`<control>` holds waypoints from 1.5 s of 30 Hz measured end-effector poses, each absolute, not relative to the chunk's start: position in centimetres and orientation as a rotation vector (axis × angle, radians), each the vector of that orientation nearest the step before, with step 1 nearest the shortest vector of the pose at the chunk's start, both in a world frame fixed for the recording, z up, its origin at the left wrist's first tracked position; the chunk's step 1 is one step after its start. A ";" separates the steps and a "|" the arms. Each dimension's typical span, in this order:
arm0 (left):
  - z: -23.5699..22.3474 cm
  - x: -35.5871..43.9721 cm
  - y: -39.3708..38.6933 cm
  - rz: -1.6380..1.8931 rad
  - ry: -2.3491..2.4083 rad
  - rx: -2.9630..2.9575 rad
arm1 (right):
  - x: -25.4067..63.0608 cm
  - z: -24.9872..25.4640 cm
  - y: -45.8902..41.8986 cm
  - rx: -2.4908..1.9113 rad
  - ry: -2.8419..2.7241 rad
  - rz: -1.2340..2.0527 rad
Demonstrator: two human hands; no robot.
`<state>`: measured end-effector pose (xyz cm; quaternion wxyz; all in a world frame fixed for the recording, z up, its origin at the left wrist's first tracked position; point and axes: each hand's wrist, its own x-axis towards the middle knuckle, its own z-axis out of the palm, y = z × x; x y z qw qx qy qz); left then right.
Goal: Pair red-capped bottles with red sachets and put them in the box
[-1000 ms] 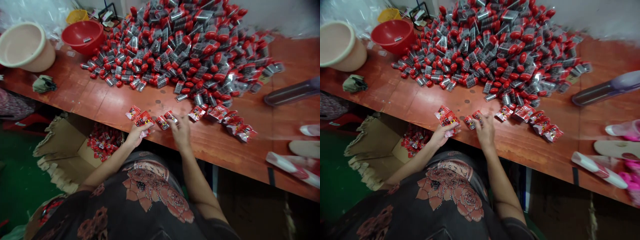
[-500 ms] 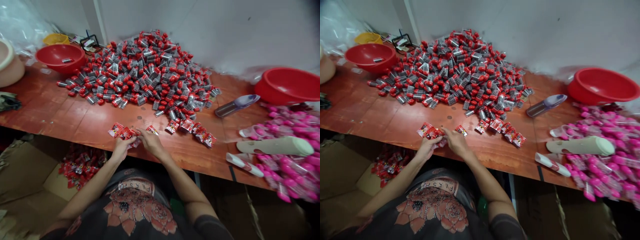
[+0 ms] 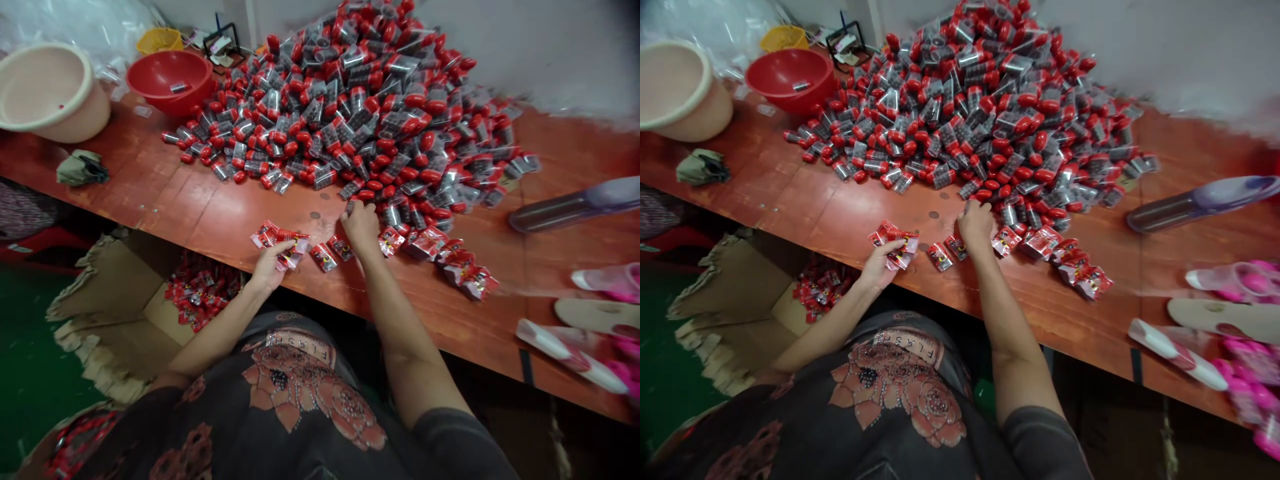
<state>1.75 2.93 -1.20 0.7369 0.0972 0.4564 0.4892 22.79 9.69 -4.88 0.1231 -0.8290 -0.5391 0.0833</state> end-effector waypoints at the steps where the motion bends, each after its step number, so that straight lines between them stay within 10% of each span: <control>1: -1.2 1.7 2.9 1.083 1.008 0.212 | 22.7 -4.8 9.6 -2.423 -1.557 0.282; 18: -0.8 1.2 2.3 1.036 0.999 0.113 | 17.8 -0.6 -2.5 -1.402 -1.074 0.941; 45: -0.7 1.7 1.3 1.148 1.058 0.351 | 14.9 -1.2 -5.1 -1.386 -0.840 1.072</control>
